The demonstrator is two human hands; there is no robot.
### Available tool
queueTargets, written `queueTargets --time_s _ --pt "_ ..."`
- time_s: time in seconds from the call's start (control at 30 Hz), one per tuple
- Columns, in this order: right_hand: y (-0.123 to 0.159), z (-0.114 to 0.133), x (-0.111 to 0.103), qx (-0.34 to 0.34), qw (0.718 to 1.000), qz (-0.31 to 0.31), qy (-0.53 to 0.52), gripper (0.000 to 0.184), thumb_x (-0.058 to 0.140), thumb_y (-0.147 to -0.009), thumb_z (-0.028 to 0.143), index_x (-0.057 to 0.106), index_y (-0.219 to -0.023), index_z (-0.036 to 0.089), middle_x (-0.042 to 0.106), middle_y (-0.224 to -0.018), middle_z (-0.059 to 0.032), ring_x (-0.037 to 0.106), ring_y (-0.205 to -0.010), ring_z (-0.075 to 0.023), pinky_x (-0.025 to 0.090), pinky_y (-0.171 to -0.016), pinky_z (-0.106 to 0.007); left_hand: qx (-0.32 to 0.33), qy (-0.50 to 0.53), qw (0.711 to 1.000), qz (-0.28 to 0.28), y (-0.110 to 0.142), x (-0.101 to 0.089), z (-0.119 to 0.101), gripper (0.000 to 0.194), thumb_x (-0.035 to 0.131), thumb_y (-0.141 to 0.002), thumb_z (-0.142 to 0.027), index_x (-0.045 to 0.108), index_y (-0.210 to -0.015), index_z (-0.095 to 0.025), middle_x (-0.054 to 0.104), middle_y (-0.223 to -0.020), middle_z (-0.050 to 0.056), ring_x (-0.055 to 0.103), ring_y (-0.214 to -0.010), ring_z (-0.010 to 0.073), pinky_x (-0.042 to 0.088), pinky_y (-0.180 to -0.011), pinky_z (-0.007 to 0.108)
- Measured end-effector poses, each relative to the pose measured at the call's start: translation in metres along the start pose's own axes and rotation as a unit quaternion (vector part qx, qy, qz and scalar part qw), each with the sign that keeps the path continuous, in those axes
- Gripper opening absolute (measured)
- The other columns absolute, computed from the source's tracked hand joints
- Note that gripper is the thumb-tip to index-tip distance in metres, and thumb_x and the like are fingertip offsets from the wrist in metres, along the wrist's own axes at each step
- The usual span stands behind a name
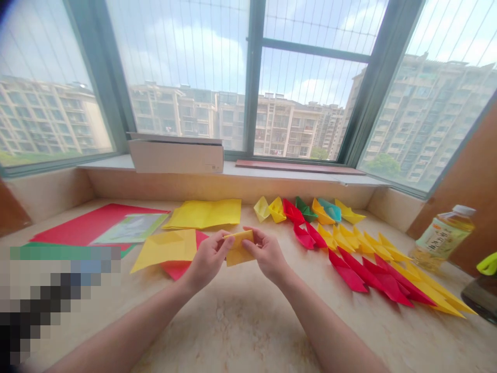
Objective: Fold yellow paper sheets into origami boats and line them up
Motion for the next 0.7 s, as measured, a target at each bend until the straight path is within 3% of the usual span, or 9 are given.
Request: queueTargets --time_s 0.13,0.23,0.37,0.53,0.63,0.7 --pt "0.0 0.001 -0.005 -0.049 0.988 -0.016 0.147 0.043 0.071 -0.08 0.037 0.068 -0.119 0.019 0.073 -0.088 -0.0036 0.065 -0.074 -0.0194 0.052 -0.07 -0.035 0.03 -0.098 0.995 0.006 -0.002 -0.003 0.0 0.029 0.056 -0.091 -0.043 0.065 -0.092 -0.016 0.07 -0.085 0.005 0.065 -0.078 0.0183 0.048 -0.064 0.024" --pt "0.003 0.009 0.003 -0.105 0.969 0.013 0.224 0.037 0.066 -0.084 0.032 0.07 -0.119 0.022 0.075 -0.09 -0.0038 0.064 -0.077 -0.0196 0.051 -0.071 -0.035 0.06 -0.174 0.982 0.051 0.0 0.006 -0.003 0.029 0.051 -0.094 -0.042 0.067 -0.089 -0.018 0.07 -0.08 0.003 0.063 -0.073 0.0178 0.044 -0.063 0.024" --pt "0.008 0.015 0.014 -0.157 0.951 0.059 0.261 0.035 0.061 -0.088 0.029 0.069 -0.122 0.025 0.075 -0.102 -0.0051 0.065 -0.083 -0.0202 0.051 -0.075 -0.036 0.103 -0.258 0.957 0.085 0.002 0.012 -0.006 0.03 0.045 -0.097 -0.038 0.065 -0.084 -0.019 0.068 -0.073 0.002 0.061 -0.065 0.0172 0.039 -0.06 0.025" --pt "0.007 0.015 0.007 -0.16 0.948 0.026 0.275 0.035 0.064 -0.087 0.034 0.07 -0.12 0.025 0.076 -0.099 -0.0042 0.063 -0.079 -0.0201 0.05 -0.073 -0.035 0.142 -0.338 0.926 0.085 -0.002 0.01 -0.014 0.029 0.047 -0.096 -0.038 0.066 -0.083 -0.021 0.066 -0.067 0.004 0.06 -0.059 0.0182 0.035 -0.057 0.026" --pt "0.006 0.018 0.0 -0.147 0.953 -0.014 0.264 0.034 0.067 -0.084 0.037 0.072 -0.116 0.025 0.075 -0.089 -0.0025 0.061 -0.073 -0.0187 0.049 -0.07 -0.034 0.144 -0.335 0.928 0.078 -0.003 0.009 -0.018 0.029 0.046 -0.097 -0.037 0.066 -0.083 -0.021 0.067 -0.069 0.004 0.061 -0.061 0.0181 0.036 -0.058 0.025" --pt "0.006 0.02 -0.004 -0.131 0.961 -0.034 0.24 0.037 0.071 -0.081 0.039 0.073 -0.115 0.023 0.073 -0.082 -0.0017 0.061 -0.071 -0.0181 0.049 -0.07 -0.034 0.124 -0.295 0.945 0.067 -0.002 0.008 -0.017 0.03 0.046 -0.096 -0.04 0.066 -0.085 -0.021 0.067 -0.07 0.004 0.062 -0.062 0.018 0.039 -0.059 0.025"
Point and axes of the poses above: each hand's wrist, its own y-axis away from the middle knuckle, its own x-axis out of the palm, z = x × y, the point moved 9 cm from there along -y, towards the middle knuckle
